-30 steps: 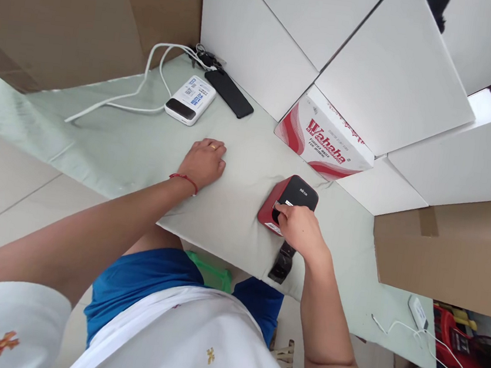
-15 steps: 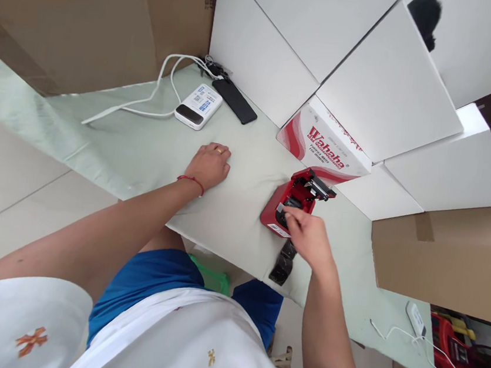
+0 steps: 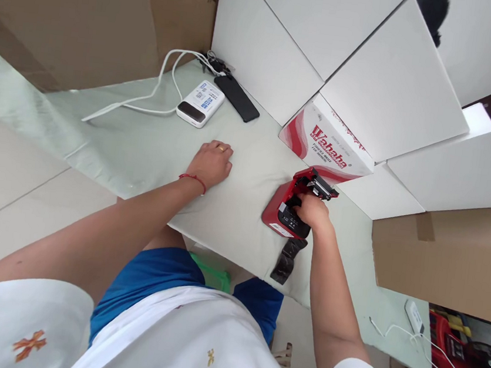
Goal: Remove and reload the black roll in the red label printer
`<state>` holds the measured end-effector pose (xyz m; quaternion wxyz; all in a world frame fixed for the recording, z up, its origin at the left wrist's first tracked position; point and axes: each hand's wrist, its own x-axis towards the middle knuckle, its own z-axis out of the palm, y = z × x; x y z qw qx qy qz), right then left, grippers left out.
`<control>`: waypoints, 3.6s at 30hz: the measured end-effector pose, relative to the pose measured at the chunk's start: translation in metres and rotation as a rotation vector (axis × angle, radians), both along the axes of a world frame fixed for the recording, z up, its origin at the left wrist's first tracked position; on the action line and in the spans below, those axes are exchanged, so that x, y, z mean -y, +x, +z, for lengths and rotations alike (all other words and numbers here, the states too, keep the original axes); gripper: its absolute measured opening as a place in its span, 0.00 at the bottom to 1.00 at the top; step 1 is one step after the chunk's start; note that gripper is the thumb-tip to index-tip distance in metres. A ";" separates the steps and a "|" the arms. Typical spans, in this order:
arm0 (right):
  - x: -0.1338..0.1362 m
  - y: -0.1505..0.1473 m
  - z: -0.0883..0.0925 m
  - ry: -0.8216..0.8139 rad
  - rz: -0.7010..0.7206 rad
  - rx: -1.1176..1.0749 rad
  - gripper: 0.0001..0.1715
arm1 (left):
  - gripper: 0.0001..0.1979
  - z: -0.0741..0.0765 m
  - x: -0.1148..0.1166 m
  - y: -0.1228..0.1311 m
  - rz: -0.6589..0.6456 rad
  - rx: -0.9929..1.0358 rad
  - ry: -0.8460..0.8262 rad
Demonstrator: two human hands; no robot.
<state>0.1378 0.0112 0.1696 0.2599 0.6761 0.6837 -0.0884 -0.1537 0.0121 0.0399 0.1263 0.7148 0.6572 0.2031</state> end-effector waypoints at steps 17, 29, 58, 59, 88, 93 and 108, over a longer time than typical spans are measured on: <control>0.100 0.106 0.038 0.277 -0.447 -1.040 0.34 | 0.26 0.001 0.000 0.001 0.009 0.004 -0.010; 0.121 0.185 -0.022 0.337 -0.465 -0.542 0.21 | 0.28 0.000 -0.001 0.002 0.016 -0.068 -0.011; 0.037 0.038 0.001 0.249 -0.029 -0.558 0.27 | 0.26 -0.001 -0.002 0.002 0.015 -0.038 0.008; 0.033 0.033 0.000 0.235 -0.016 -0.460 0.28 | 0.26 -0.001 -0.002 0.002 0.014 -0.041 0.006; 0.054 0.069 0.008 0.535 0.251 -0.543 0.25 | 0.25 0.002 -0.002 0.003 0.019 -0.081 -0.002; 0.070 0.052 0.003 0.403 0.233 -0.462 0.31 | 0.25 0.000 -0.002 0.003 0.018 -0.063 0.002; 0.067 0.047 -0.001 0.365 0.221 -0.415 0.32 | 0.26 -0.006 -0.003 0.000 0.020 -0.065 0.018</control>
